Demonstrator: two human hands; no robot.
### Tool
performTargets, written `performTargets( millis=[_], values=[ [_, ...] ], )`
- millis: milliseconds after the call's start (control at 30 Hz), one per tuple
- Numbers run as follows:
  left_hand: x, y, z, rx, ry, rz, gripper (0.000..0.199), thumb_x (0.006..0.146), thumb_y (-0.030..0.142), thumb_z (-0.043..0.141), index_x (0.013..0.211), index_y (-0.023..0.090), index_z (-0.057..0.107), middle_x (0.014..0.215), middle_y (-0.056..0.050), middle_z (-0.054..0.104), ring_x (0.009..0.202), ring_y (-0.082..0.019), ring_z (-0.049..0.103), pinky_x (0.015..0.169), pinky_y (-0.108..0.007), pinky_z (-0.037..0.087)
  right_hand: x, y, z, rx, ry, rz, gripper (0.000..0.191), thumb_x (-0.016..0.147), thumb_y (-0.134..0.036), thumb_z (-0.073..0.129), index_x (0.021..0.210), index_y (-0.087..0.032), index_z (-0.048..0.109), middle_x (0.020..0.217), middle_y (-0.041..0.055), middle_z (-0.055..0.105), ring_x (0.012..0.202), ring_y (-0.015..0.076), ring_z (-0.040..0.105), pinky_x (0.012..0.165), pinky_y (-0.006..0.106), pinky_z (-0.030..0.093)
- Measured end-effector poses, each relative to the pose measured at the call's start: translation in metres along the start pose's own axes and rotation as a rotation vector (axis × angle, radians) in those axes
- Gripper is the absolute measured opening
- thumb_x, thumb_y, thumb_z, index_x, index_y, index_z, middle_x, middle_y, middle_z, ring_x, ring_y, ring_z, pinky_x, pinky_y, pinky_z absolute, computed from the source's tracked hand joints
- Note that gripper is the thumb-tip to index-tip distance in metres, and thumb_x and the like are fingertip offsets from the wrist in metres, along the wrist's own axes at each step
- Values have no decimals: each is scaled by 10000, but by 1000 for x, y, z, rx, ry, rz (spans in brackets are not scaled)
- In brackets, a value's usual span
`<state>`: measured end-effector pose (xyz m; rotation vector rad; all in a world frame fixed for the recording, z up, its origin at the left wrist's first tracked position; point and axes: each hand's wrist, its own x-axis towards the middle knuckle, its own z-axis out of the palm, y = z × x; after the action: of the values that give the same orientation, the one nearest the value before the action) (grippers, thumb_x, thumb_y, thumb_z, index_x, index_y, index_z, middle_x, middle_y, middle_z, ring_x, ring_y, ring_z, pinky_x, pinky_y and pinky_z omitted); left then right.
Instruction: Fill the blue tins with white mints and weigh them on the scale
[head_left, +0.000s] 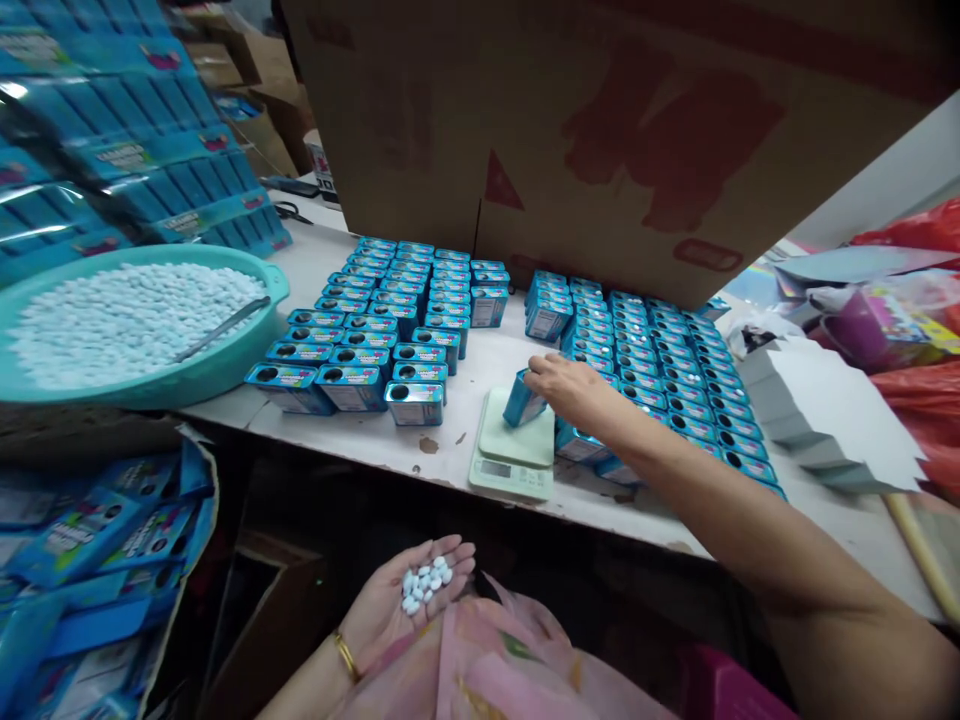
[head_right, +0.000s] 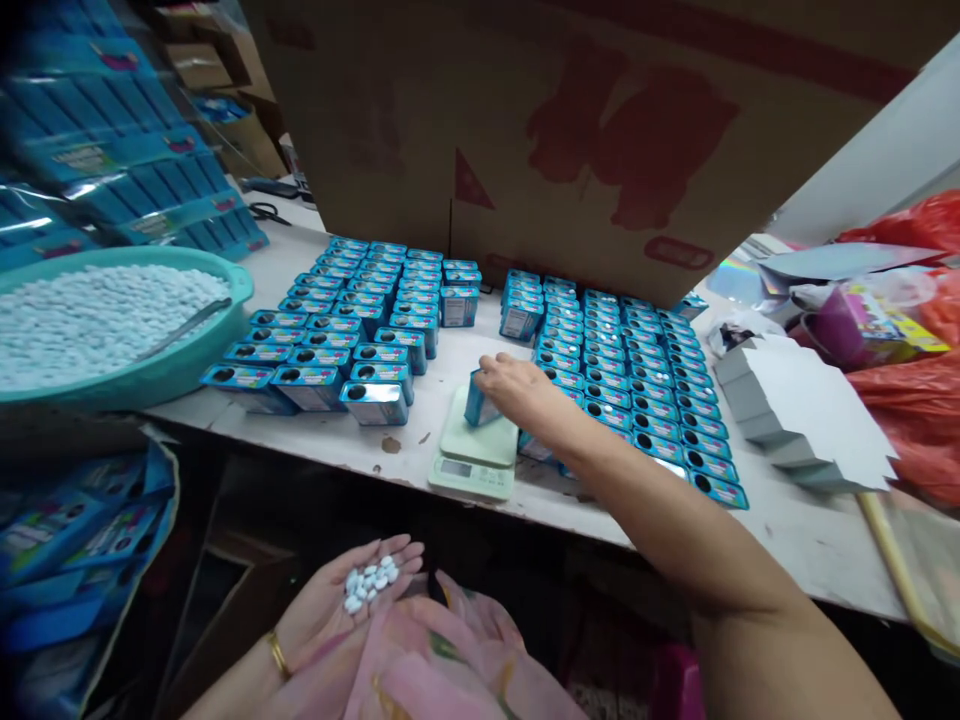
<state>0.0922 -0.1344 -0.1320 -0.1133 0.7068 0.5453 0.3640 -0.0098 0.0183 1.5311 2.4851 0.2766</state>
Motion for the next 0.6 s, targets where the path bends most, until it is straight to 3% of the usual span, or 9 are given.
performTargets(
  millis=[200,367,600],
  values=[
    [0,-4,0,46,-48,5,320,814,153,468,1095,21,545,1182,-193,530,1172,-279,385,974,-370,360,-21,-26,5,111,45,4,211,770,-29,442,776,-172,596,837,76,561,755,165,494,513,247,309],
    [1,-4,-2,70,-48,3,322,817,162,468,1096,24,550,1186,-192,527,1173,-281,386,978,-372,353,-21,-11,17,340,62,-89,203,777,-63,451,758,-173,620,819,35,573,747,123,521,602,205,352],
    [1,-3,3,91,-54,6,317,827,165,454,1093,22,549,1182,-188,532,1175,-275,390,992,-368,333,-15,1,27,611,240,-106,225,772,-108,491,937,-181,625,914,29,613,803,117,569,713,200,408]
  ],
)
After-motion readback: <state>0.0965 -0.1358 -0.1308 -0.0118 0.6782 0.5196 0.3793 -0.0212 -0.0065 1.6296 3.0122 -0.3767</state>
